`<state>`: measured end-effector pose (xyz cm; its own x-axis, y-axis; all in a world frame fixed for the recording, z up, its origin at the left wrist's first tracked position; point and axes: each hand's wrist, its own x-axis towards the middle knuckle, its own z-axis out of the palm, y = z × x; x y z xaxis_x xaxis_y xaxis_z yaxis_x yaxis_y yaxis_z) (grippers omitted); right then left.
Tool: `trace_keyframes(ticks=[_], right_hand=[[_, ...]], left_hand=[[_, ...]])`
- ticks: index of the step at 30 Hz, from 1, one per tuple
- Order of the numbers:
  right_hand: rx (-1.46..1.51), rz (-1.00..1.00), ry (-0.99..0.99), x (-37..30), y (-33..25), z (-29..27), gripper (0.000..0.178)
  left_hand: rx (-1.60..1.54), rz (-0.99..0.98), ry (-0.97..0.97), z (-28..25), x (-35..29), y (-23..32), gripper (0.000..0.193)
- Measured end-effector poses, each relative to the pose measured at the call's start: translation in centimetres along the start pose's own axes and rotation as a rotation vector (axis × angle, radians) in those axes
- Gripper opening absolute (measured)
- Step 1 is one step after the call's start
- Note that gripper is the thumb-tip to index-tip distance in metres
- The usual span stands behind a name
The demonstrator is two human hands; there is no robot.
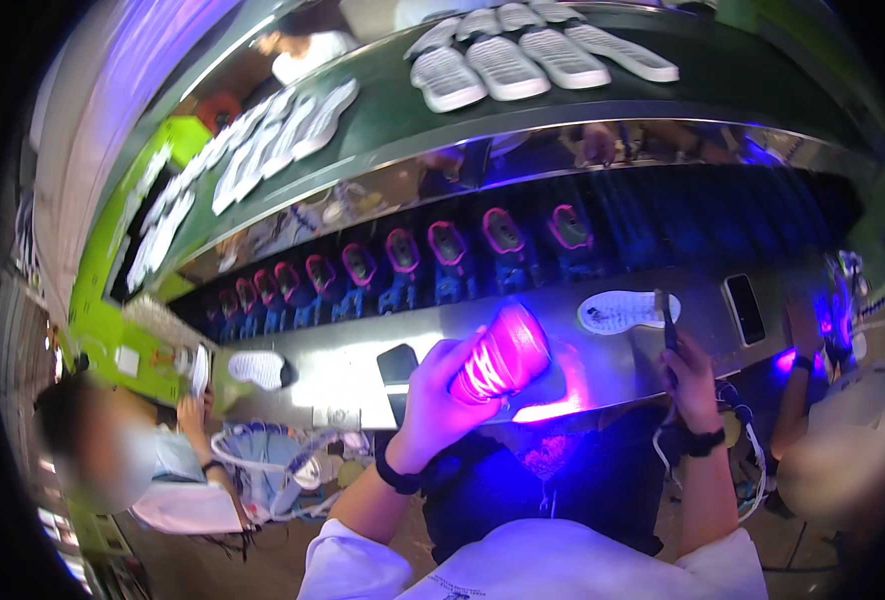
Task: The worker is using a specialized tool to apply adhesive or a similar substance to the edges and soles of shoe uppers before placing them on a conveyor belt.
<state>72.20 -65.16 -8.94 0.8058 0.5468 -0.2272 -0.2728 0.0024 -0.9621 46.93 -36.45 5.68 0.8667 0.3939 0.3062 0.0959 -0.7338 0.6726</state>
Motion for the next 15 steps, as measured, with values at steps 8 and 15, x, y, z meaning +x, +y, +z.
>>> trace_keyframes(ticks=[8, 15], right_hand=[[0.246, -0.045, 0.104, 2.5, 4.5, -0.6, 0.046], [0.341, -0.043, 0.093, 1.8, 4.6, -0.3, 0.048]], left_hand=[[-0.579, -0.572, -0.221, 5.3, 12.4, -3.5, 0.059], [-0.264, -0.428, -0.23, 17.4, 29.4, -3.4, 0.064]])
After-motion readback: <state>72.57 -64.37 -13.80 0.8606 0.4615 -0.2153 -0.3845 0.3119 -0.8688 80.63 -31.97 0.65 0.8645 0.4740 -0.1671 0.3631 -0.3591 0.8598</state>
